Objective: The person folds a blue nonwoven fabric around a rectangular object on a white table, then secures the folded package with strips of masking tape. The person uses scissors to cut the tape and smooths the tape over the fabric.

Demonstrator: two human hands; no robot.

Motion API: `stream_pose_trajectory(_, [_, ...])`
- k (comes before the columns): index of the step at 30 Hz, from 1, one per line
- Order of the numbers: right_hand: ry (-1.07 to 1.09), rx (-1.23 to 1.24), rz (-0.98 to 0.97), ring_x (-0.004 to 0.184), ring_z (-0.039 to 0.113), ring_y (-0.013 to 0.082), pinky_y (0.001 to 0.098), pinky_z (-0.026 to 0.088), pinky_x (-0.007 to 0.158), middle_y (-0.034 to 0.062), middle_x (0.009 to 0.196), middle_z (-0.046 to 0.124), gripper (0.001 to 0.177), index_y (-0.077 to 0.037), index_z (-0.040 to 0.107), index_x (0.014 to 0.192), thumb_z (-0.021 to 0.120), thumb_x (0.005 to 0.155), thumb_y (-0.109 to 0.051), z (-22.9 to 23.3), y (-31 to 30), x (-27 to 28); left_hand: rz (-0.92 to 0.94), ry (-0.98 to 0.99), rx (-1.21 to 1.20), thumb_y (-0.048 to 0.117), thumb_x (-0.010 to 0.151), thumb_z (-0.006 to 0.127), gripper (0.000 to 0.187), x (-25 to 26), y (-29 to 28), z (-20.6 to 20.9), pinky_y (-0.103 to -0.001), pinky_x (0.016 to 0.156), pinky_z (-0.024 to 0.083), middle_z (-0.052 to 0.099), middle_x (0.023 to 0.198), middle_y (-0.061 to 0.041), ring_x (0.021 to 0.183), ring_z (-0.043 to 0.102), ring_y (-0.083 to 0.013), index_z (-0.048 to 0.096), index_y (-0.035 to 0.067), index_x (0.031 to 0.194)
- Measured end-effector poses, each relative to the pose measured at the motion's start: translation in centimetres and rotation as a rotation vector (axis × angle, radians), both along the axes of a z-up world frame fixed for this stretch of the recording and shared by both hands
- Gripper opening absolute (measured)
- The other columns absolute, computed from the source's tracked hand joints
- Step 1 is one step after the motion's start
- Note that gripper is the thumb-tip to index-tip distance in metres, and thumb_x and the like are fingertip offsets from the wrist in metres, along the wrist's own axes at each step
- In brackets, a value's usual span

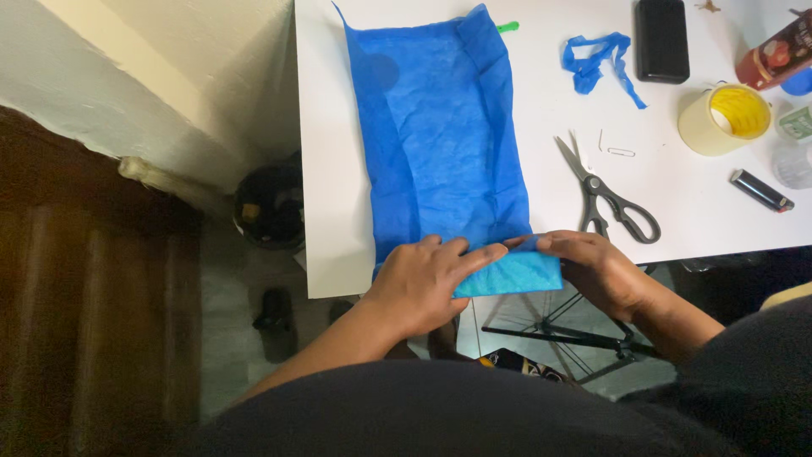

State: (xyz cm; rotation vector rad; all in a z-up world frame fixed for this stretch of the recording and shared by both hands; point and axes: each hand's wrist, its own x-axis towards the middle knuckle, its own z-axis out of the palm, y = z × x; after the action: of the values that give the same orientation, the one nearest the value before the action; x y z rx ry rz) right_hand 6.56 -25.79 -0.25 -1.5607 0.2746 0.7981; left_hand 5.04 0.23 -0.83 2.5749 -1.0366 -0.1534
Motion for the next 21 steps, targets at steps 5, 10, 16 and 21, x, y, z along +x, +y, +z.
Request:
stream_pose_trajectory(5, [0.100, -0.147, -0.043, 0.116, 0.068, 0.0295, 0.0396, 0.049, 0.104, 0.0223, 0.126, 0.073, 0.048, 0.003, 0.068, 0.129, 0.046, 0.097, -0.025, 0.5, 0.4, 0.5, 0.001, 0.066, 0.069, 0.036, 0.078, 0.083, 0.084, 0.2, -0.2, 0.3, -0.041, 0.070, 0.057, 0.064, 0.117, -0.011, 0.095, 0.066, -0.0298, 0.043, 0.031, 0.151])
stream_pose_trajectory(10, [-0.105, -0.188, 0.111, 0.113, 0.065, 0.0288, 0.0399, 0.049, 0.102, 0.0222, 0.125, 0.069, 0.043, 0.005, 0.067, 0.126, 0.053, 0.093, -0.018, -1.0, -0.6, 1.1, 0.004, 0.059, 0.047, 0.036, 0.078, 0.083, 0.083, 0.2, -0.2, 0.4, -0.041, 0.071, 0.057, 0.064, 0.116, -0.011, 0.095, 0.066, -0.0289, 0.044, 0.031, 0.151])
stream_pose_trajectory(16, [0.187, -0.124, -0.166, 0.105, 0.068, 0.0266, 0.0395, 0.052, 0.094, 0.0206, 0.116, 0.073, 0.033, 0.003, 0.070, 0.118, 0.057, 0.096, -0.019, -1.2, -0.5, 1.5, 0.009, 0.049, 0.041, 0.035, 0.077, 0.083, 0.083, -0.1, -0.2, 0.6, -0.041, 0.070, 0.057, 0.063, 0.117, -0.009, 0.095, 0.065, -0.0285, 0.044, 0.032, 0.151])
stream_pose_trajectory(21, [0.109, -0.100, -0.276, 0.099, 0.068, 0.0260, 0.0392, 0.055, 0.084, 0.0178, 0.111, 0.070, 0.017, -0.014, 0.062, 0.114, 0.063, 0.098, -0.012, -1.7, -0.3, 0.9, 0.008, 0.103, 0.101, 0.034, 0.079, 0.082, 0.081, -0.1, -0.3, 0.7, -0.040, 0.067, 0.058, 0.062, 0.115, -0.008, 0.096, 0.064, -0.0280, 0.044, 0.032, 0.150])
